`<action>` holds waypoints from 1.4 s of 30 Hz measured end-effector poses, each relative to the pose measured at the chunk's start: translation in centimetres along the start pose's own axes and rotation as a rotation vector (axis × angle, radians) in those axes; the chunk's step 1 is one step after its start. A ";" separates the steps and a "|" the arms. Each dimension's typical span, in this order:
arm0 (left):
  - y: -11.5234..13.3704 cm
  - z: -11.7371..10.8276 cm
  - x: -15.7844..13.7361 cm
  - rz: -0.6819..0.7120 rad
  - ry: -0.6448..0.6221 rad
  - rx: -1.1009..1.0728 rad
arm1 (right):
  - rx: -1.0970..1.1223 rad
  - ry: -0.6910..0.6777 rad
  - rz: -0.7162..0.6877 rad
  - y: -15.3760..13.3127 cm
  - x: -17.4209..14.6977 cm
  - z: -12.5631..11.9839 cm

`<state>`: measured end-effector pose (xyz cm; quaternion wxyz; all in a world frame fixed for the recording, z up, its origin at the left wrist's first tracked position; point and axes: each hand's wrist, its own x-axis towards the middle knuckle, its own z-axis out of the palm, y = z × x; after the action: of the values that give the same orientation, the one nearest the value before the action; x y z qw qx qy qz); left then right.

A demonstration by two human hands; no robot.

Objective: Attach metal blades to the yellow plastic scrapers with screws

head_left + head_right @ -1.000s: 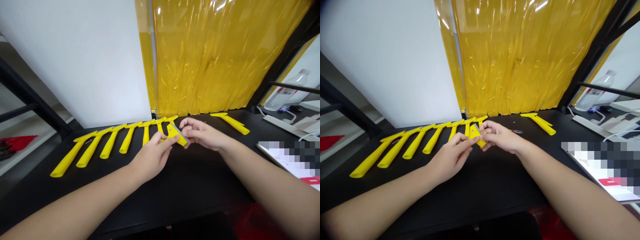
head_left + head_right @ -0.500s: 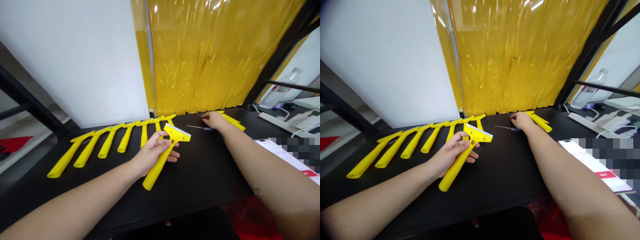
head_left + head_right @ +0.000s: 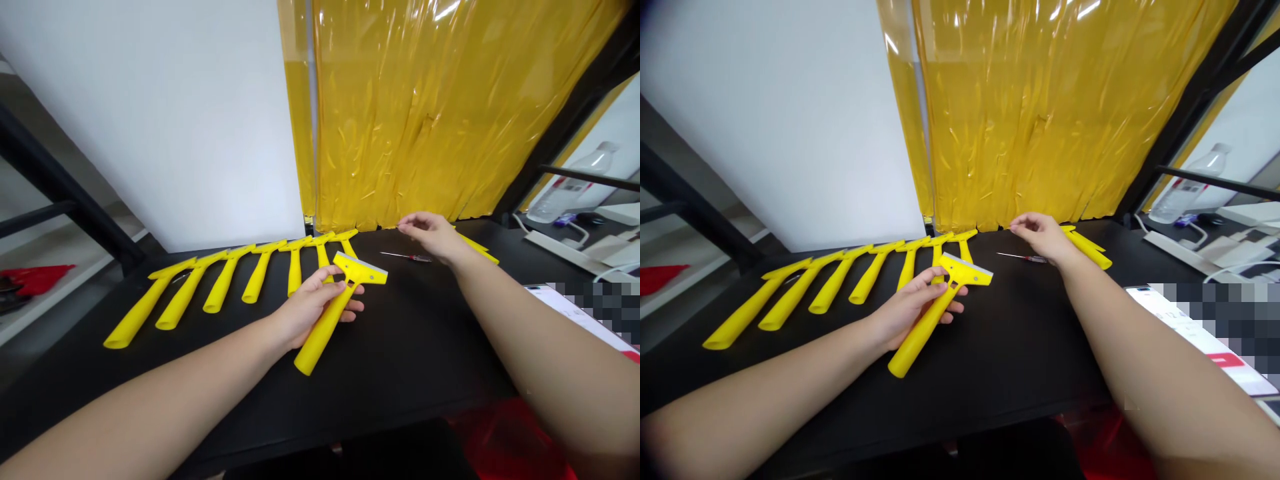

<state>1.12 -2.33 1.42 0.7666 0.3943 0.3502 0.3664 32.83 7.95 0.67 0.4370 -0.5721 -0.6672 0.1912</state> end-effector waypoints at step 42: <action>-0.9 -0.9 0.7 -0.025 -0.149 0.065 | 0.063 -0.169 -0.131 -4.6 -2.9 1.7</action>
<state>0.94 -1.76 0.07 0.7819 0.4409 0.3088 0.3146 28.67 4.38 2.15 0.4084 -0.4949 -0.7314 0.2309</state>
